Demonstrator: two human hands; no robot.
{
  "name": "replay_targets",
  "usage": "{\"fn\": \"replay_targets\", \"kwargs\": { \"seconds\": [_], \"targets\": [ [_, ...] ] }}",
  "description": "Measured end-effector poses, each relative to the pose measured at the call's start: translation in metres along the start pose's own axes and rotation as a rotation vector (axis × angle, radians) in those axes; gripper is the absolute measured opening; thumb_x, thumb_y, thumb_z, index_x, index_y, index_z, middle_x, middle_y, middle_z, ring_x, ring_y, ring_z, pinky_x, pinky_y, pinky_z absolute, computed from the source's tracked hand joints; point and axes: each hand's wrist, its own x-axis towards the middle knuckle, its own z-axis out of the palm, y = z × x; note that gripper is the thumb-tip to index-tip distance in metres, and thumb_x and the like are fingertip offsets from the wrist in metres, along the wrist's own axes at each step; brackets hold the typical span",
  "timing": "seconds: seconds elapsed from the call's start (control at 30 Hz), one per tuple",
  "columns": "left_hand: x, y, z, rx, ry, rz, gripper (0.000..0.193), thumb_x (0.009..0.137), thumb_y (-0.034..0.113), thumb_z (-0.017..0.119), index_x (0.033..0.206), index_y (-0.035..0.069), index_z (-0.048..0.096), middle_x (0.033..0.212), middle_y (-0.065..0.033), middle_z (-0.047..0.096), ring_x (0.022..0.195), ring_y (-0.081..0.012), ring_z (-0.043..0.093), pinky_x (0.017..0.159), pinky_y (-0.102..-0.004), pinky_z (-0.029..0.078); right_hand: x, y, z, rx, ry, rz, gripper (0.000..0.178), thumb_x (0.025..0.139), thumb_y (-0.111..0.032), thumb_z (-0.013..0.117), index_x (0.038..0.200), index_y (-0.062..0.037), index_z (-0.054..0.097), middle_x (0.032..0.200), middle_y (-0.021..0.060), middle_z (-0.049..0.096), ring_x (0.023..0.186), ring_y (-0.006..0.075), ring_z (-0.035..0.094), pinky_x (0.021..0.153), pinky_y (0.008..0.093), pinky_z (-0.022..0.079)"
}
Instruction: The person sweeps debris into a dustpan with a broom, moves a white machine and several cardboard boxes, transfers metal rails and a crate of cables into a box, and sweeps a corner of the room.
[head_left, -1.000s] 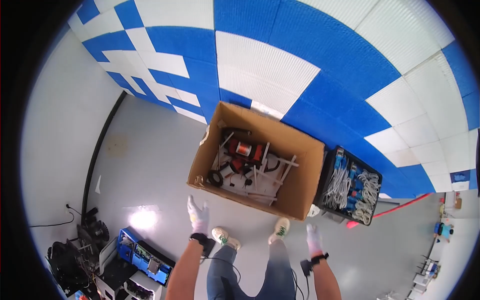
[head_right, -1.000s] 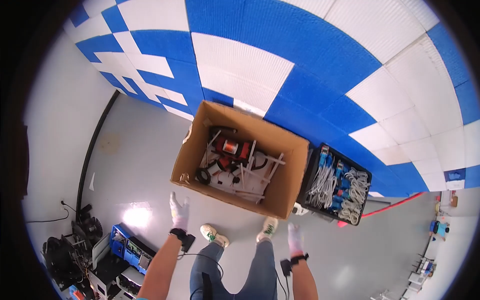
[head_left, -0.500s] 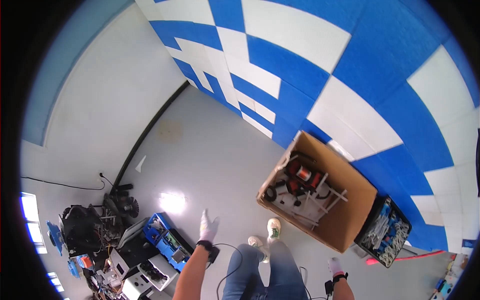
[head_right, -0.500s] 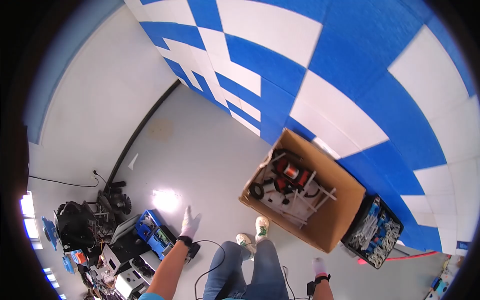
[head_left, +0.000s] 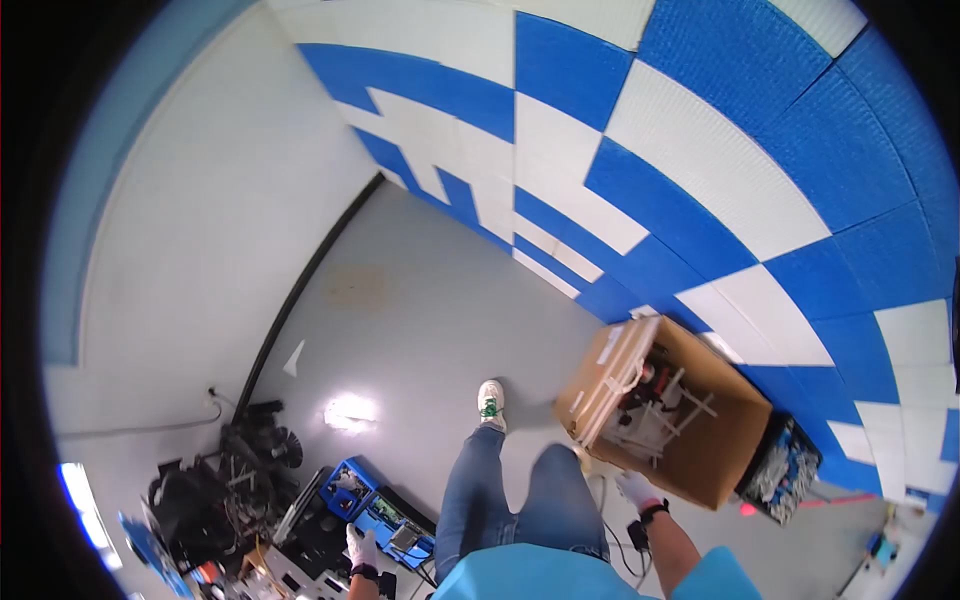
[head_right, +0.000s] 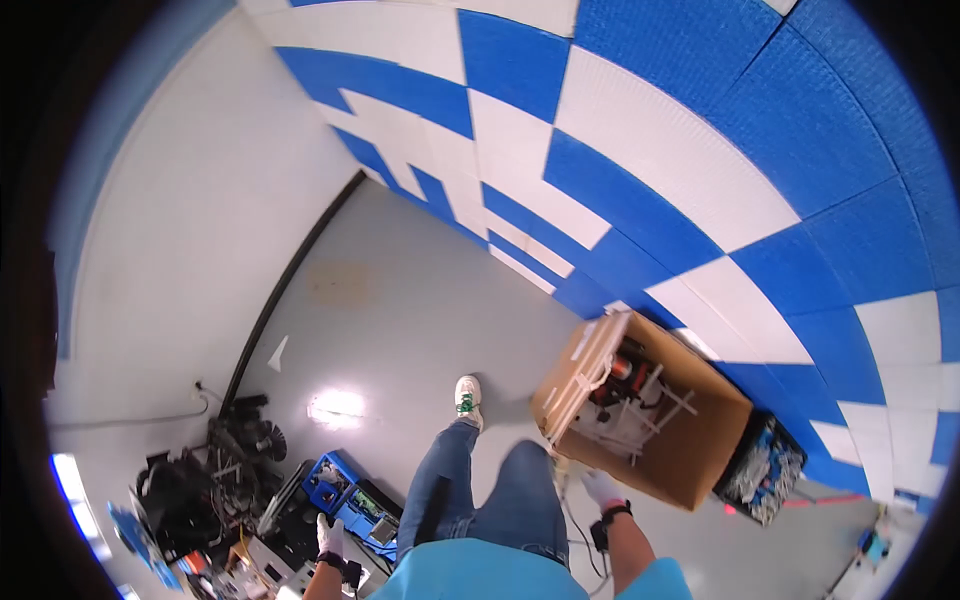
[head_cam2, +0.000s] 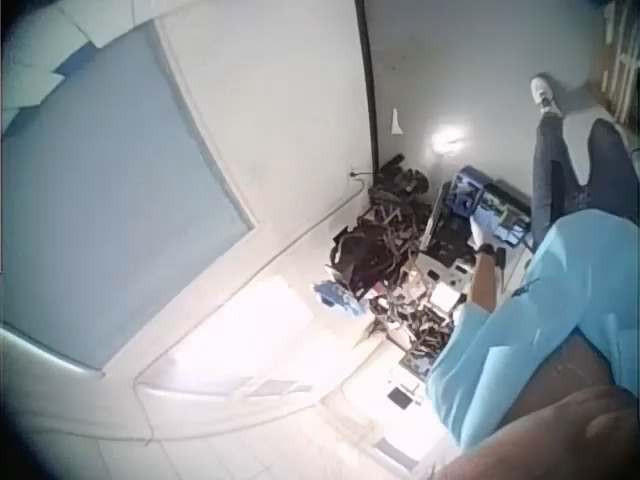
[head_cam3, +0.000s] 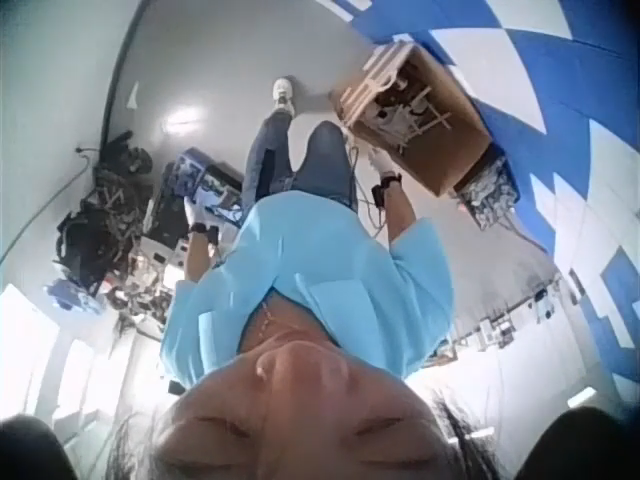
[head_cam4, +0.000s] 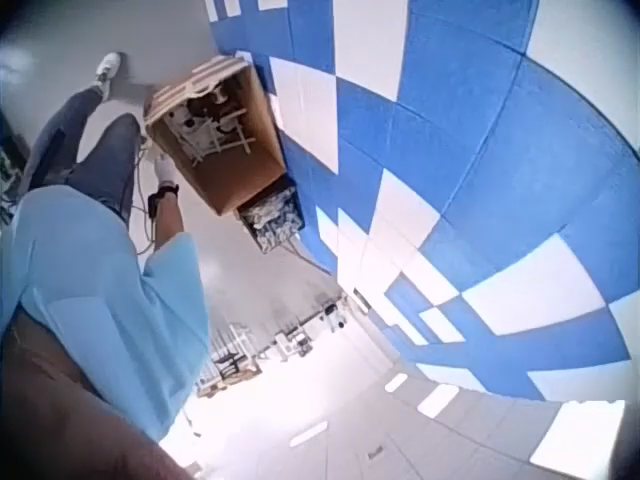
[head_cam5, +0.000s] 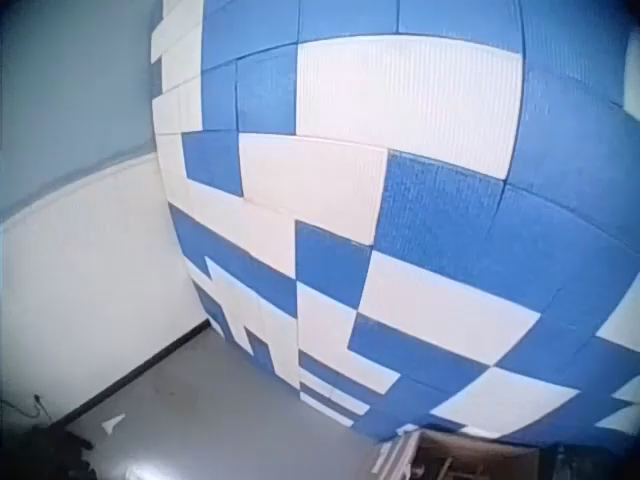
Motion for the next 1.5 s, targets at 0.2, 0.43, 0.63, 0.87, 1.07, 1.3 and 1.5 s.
{"fn": "replay_targets", "kwargs": {
  "seconds": [0.2,0.43,0.63,0.87,1.07,1.3,1.5],
  "targets": [
    [0.095,0.107,-0.029,0.222,-0.257,0.235,0.051,0.075,0.024,0.053,0.118,-0.001,0.042,0.114,-0.0242,0.048,0.108,-0.0354,0.045,0.091,-0.0382,0.036,-0.066,-0.098,0.014,0.386,0.138,0.148,0.034,0.083,-0.028,0.047,0.103,-0.002,0.055,0.078,0.0067,0.06,0.064,0.015,0.057,0.053,0.028,0.044],
    [0.158,0.249,-0.017,0.142,-0.317,0.535,0.056,0.079,0.028,0.05,0.125,-0.002,0.036,0.124,-0.0226,0.043,0.116,-0.033,0.041,0.096,-0.038,0.032,-0.13,-0.076,0.023,0.625,0.335,0.369,0.029,0.084,-0.025,0.046,0.104,-0.0052,0.054,0.08,0.0064,0.06,0.066,0.0152,0.058,0.054,0.0293,0.045],
    [0.189,0.206,0.002,-0.06,-0.198,0.521,0.054,0.077,0.027,0.056,0.122,0.001,0.041,0.113,-0.022,0.052,0.106,-0.0329,0.049,0.09,-0.0382,0.038,-0.094,-0.13,-0.012,0.525,0.332,0.241,0.028,0.083,-0.024,0.046,0.102,-0.0054,0.054,0.079,0.0058,0.059,0.065,0.0147,0.057,0.053,0.0287,0.044],
    [0.117,0.117,0.021,0.024,-0.185,0.19,0.055,0.075,0.033,0.056,0.118,0.001,0.042,0.114,-0.0236,0.049,0.107,-0.0361,0.046,0.09,-0.04,0.038,-0.007,-0.236,-0.086,0.404,0.231,0.074,0.024,0.085,-0.019,0.046,0.103,-0.0067,0.054,0.075,0.0027,0.056,0.057,0.0133,0.055,0.048,0.026,0.045],
    [0.1,0.142,0.0,0.049,-0.264,-0.218,0.051,0.072,0.029,0.054,0.114,0.001,0.045,0.111,-0.0237,0.049,0.107,-0.0349,0.047,0.089,-0.039,0.04,0.071,-0.272,-0.114,0.235,0.068,0.056,0.024,0.085,-0.02,0.048,0.104,-0.0068,0.054,0.074,0.0037,0.058,0.055,0.0127,0.056,0.044,0.0256,0.045],
    [0.166,0.217,-0.033,-0.121,-0.073,-0.109,0.055,0.076,0.029,0.057,0.121,0.002,0.041,0.121,-0.0195,0.045,0.114,-0.0308,0.042,0.095,-0.0358,0.035,0.16,-0.406,-0.134,0.05,-0.099,0.01,0.021,0.082,-0.019,0.047,0.095,-0.0044,0.057,0.067,0.0035,0.055,0.049,0.0116,0.052,0.041,0.0248,0.042],
    [0.24,0.284,-0.082,-0.29,0.111,0.007,0.052,0.077,0.022,0.056,0.123,0.003,0.039,0.121,-0.0161,0.046,0.112,-0.0277,0.044,0.094,-0.0339,0.036,0.269,-0.535,-0.105,-0.148,-0.116,-0.131,0.018,0.086,-0.017,0.046,0.096,-0.0058,0.056,0.07,0.0031,0.055,0.052,0.0099,0.051,0.042,0.0225,0.04]
  ]
}}
